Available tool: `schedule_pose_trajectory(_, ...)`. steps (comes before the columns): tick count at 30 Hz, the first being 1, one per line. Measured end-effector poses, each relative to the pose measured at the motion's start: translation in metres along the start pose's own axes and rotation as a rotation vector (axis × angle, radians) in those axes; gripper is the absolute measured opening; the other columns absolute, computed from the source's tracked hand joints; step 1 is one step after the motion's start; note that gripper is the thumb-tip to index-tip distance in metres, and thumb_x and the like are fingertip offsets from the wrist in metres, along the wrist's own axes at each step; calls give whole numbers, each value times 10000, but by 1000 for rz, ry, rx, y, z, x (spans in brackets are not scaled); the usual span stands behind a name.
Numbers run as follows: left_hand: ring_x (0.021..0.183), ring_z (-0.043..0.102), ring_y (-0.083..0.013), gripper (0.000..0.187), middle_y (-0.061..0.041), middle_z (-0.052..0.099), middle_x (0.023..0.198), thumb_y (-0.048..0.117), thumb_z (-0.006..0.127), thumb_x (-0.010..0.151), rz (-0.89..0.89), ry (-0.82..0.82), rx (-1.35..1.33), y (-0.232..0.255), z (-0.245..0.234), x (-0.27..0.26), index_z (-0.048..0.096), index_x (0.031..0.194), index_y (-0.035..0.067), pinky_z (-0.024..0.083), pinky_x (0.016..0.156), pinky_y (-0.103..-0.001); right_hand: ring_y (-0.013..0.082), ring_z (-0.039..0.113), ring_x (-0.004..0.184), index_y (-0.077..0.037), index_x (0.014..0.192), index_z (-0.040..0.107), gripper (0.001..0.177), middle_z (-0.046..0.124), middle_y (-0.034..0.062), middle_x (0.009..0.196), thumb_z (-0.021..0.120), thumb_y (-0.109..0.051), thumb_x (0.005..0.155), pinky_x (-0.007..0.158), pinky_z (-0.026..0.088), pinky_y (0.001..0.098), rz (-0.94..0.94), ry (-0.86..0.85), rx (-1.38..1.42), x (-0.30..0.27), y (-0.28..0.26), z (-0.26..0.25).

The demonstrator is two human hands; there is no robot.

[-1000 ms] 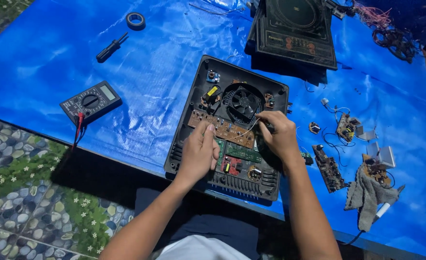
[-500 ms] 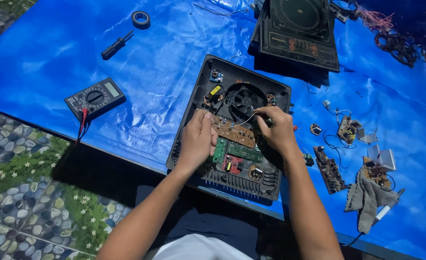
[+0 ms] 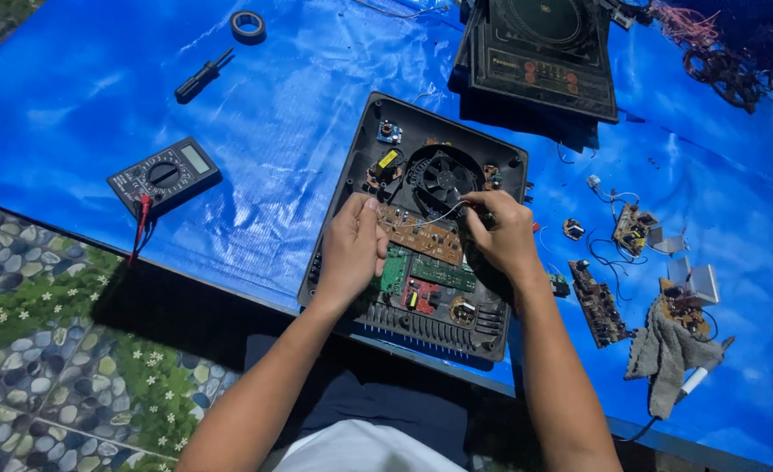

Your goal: Troubleshooting and manipulating the internal components and wiring of an induction cooker.

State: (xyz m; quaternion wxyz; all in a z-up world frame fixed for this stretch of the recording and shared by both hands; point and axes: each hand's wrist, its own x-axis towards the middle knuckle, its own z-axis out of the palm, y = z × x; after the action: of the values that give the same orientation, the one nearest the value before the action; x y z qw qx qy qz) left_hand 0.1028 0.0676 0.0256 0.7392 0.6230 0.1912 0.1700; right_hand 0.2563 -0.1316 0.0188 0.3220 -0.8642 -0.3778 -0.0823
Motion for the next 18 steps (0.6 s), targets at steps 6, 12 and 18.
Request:
schedule_pose_trajectory(6, 291, 519, -208, 287, -130, 541, 495, 158, 343, 1095, 16, -10, -20, -6, -1, 3, 535, 943, 9, 392, 283, -280, 324, 739, 899, -65, 1068, 789, 206, 775, 124, 933, 754, 24, 885, 809, 599, 411, -25, -5, -10, -2, 9, 6)
schedule_pose_trajectory(12, 302, 525, -206, 293, -129, 548, 506, 161, 343, 1097, 9, -6, -12, -5, -2, 1, 539, 950, 0, 397, 286, -291, 348, 740, 900, -27, 1084, 782, 196, 769, 159, 939, 751, 22, 896, 809, 600, 428, -18, -30, -38, -1, -3, 4)
schedule_pose_trajectory(18, 306, 525, -200, 302, -123, 549, 505, 169, 347, 1098, 10, 3, 15, -7, -4, 1, 550, 944, 6, 395, 287, -287, 332, 731, 970, -68, 1027, 796, 162, 760, 126, 994, 788, -11, 876, 861, 596, 412, -100, -16, -73, -3, 18, 10)
